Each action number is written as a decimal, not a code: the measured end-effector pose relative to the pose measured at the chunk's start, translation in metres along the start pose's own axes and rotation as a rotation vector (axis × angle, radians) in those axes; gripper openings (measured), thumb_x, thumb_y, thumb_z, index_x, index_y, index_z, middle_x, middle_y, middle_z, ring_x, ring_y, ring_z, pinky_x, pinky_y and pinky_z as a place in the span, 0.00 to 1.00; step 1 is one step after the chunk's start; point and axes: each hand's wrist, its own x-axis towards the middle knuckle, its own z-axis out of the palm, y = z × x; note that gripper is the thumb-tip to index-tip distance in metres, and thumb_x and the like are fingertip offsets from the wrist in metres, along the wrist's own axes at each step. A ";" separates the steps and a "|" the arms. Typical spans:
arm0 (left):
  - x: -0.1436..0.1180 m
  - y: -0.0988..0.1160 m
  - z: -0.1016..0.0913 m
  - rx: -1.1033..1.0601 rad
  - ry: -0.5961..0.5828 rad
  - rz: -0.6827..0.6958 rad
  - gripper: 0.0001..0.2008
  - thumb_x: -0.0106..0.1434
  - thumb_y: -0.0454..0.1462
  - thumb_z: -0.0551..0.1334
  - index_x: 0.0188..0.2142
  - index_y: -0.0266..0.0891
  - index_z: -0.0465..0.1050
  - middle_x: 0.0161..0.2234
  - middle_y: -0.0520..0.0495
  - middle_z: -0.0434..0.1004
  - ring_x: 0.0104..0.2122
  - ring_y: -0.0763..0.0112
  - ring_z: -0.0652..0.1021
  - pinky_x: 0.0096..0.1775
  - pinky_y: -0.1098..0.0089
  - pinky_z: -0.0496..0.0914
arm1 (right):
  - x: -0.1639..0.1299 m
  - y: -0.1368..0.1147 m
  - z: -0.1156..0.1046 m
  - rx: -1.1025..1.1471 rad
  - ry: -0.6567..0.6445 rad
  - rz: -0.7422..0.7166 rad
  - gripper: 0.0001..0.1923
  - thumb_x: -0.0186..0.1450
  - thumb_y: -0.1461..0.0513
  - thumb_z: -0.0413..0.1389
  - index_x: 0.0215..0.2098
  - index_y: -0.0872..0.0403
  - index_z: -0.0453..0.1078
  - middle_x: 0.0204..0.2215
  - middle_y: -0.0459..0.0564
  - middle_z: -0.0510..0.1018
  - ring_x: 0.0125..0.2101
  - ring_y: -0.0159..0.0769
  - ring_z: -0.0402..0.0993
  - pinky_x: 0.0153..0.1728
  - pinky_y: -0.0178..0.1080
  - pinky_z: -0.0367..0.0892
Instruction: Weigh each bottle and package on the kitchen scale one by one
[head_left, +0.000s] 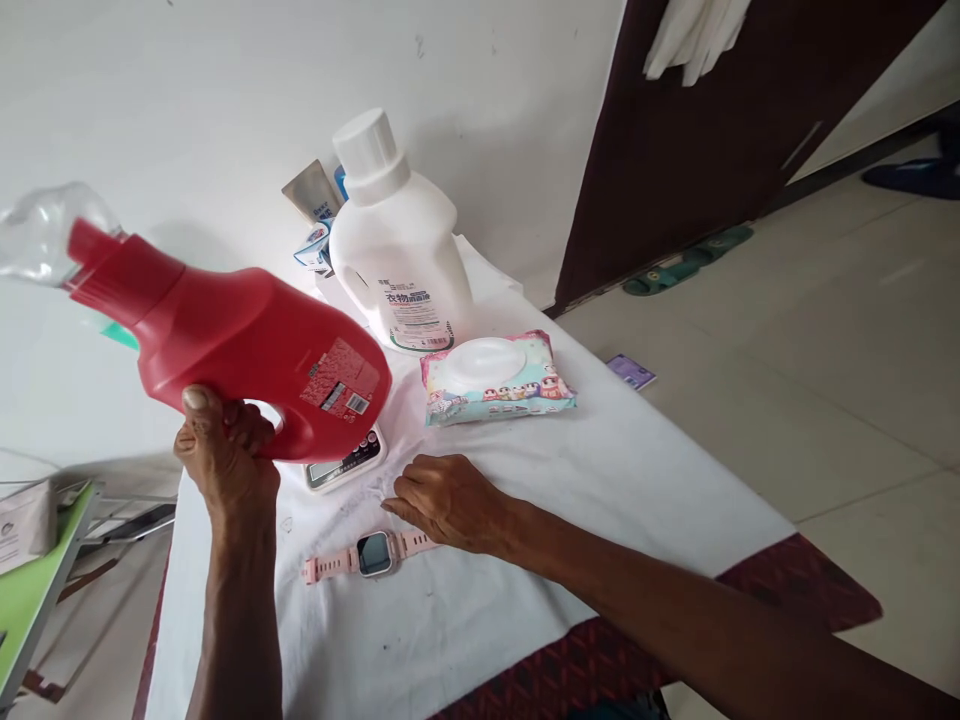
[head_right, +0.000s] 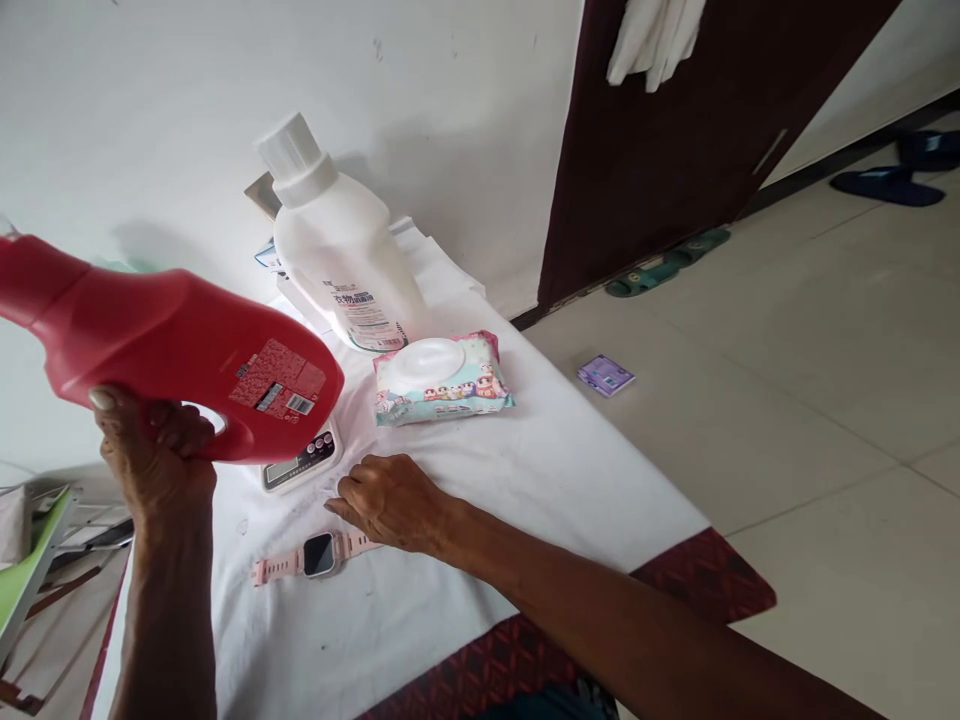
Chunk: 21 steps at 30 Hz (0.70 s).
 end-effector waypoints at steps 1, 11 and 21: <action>-0.002 0.002 0.006 -0.015 -0.018 0.015 0.36 0.51 0.65 0.72 0.21 0.44 0.54 0.18 0.57 0.48 0.17 0.78 0.52 0.18 0.68 0.45 | -0.001 0.000 0.000 -0.005 0.005 -0.015 0.21 0.80 0.55 0.51 0.31 0.56 0.74 0.25 0.49 0.78 0.27 0.35 0.72 0.26 0.38 0.53; -0.006 -0.002 0.054 -0.009 -0.041 0.020 0.39 0.43 0.67 0.74 0.19 0.43 0.53 0.17 0.58 0.50 0.17 0.80 0.54 0.19 0.69 0.46 | 0.002 -0.002 -0.003 -0.040 -0.117 0.059 0.19 0.79 0.54 0.54 0.36 0.56 0.76 0.29 0.52 0.81 0.32 0.38 0.76 0.27 0.37 0.57; 0.052 0.011 0.023 0.096 0.167 0.213 0.35 0.54 0.64 0.69 0.21 0.44 0.53 0.18 0.57 0.49 0.18 0.78 0.54 0.19 0.68 0.49 | -0.002 -0.003 0.003 -0.018 -0.012 0.063 0.15 0.75 0.58 0.60 0.30 0.54 0.70 0.27 0.47 0.79 0.29 0.36 0.75 0.26 0.38 0.55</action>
